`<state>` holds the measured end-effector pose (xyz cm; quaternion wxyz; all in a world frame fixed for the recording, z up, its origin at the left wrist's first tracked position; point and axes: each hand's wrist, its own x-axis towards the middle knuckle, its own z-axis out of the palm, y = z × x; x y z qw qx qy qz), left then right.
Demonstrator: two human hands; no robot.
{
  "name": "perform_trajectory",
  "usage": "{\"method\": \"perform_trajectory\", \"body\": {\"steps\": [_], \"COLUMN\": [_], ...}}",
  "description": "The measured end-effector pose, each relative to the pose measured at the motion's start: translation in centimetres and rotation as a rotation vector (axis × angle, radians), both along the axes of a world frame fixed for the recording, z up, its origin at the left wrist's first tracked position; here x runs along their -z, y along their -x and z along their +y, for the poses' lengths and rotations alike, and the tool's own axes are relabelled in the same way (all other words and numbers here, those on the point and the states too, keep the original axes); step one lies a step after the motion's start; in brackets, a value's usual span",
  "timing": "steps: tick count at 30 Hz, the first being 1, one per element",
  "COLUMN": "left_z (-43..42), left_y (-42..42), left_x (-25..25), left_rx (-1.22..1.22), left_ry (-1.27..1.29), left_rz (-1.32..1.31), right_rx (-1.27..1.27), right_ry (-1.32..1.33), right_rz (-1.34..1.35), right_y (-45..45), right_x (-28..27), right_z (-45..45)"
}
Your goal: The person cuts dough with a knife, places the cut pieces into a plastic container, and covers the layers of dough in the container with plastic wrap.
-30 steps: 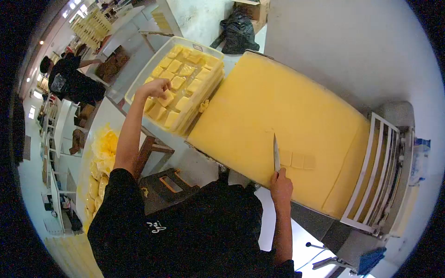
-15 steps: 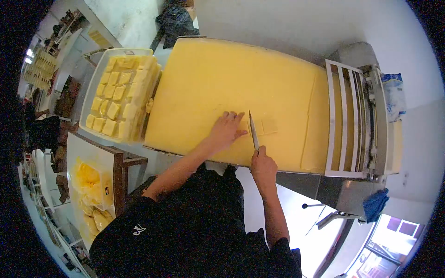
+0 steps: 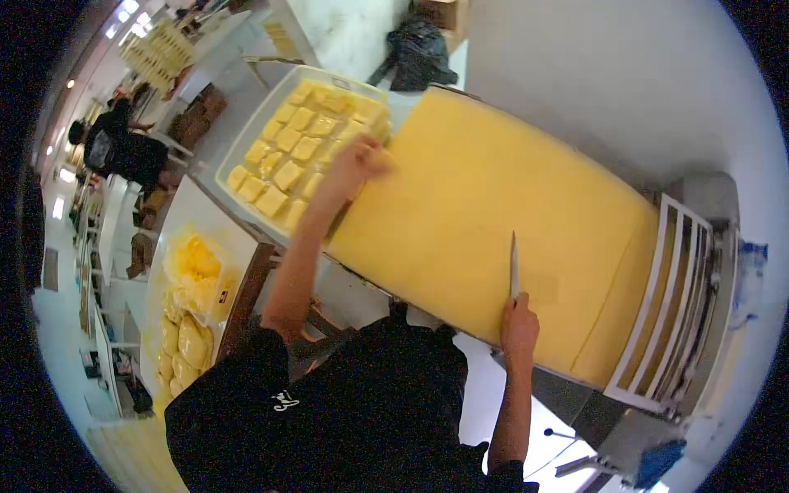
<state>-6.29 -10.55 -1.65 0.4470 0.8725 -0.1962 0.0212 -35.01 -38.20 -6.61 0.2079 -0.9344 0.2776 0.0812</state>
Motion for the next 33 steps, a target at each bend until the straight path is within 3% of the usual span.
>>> {"method": "perform_trajectory", "body": {"steps": [1,4,6,7,9,10,11,12,13,14,15,16,17,18,19,21,25,27,28,29,30,31,32,33], "left_z": [2.7,11.9,13.9,13.5,9.3,8.2,5.2,2.5,-1.3,-5.9,-9.5,-12.2,-15.2,-17.9,-20.4,-22.2,-24.6,-24.1,-24.1,-23.9,-23.8,-23.6,-22.7,-21.4], "left_y": [-1.9,-10.1,-11.0,-10.2,-6.8,-6.0,-5.2,-4.3,-3.0,0.3,2.7,6.5,9.9,12.3,14.1,18.0,19.8,18.7,18.4,18.3,18.5,17.6,17.3,15.6], "left_x": [-3.4,-0.1,-0.2,-0.7,-0.7,0.7,-0.1,2.7,2.4,2.9,5.6,-1.0,2.2,3.0,3.7,3.9,9.4,9.9,10.1,10.7,11.1,11.1,10.5,10.3], "left_rx": [-0.118,-0.233,-0.298,-0.315,-0.590,-0.559,-0.516,-0.522,-0.288,-0.313,-0.259,0.236,0.075,0.109,0.344,0.452,0.501,0.538,0.575,0.544,0.527,0.635,0.602,0.677], "left_ry": [-0.010,0.067,-0.452,-0.456,-0.958,-0.897,-0.966,-0.961,-0.541,-0.765,-0.877,-0.802,-0.687,-0.646,-0.643,-0.288,-0.351,-0.232,-0.104,-0.004,0.111,0.022,0.286,-0.115], "left_rz": [0.123,0.136,0.103,0.093,-0.230,-0.554,-0.403,-0.815,-0.593,-0.411,-0.801,-0.210,-0.473,-0.468,-0.322,-0.075,-0.192,-0.062,0.076,0.000,-0.061,-0.113,0.127,0.128], "right_rx": [0.018,0.027,0.019,0.005,-0.016,-0.028,-0.046,-0.126,-0.204,-0.226,0.012,0.250,0.232,0.386,0.545,0.556,0.535,0.481,0.302,0.129,0.070,0.013,0.005,0.209], "right_ry": [0.008,0.020,0.029,0.022,0.017,0.015,0.008,0.117,0.225,0.219,-0.005,-0.228,-0.227,-0.432,-0.636,-0.633,-0.609,-0.590,-0.286,0.024,0.118,0.210,0.003,-0.215], "right_rz": [-0.006,-0.047,-0.072,-0.085,-0.044,-0.028,-0.050,-0.264,-0.480,-0.497,-0.559,-0.603,-0.609,-0.556,-0.492,-0.457,-0.450,-0.538,-0.550,-0.532,-0.507,-0.471,-0.305,-0.182], "right_y": [-0.1,-0.2,0.2,0.3,0.3,0.4,0.8,1.7,2.3,3.0,3.6,3.4,3.0,3.1,3.5,4.9,6.6,7.8,8.1,8.5,9.4,9.2,7.3,6.3], "right_x": [-0.1,0.0,0.2,0.3,0.5,1.0,2.4,4.8,7.1,9.3,11.3,12.1,9.8,4.4,1.3,0.9,1.5,2.4,4.1,5.9,5.8,4.3,0.0,-2.5], "right_z": [0.1,0.1,0.2,0.1,-0.2,-0.5,-1.2,-2.4,-3.3,-4.4,-5.7,-6.6,-6.4,-4.8,-4.1,-5.0,-6.5,-6.3,-6.7,-7.3,-6.7,-5.7,-4.4,-3.1]}}
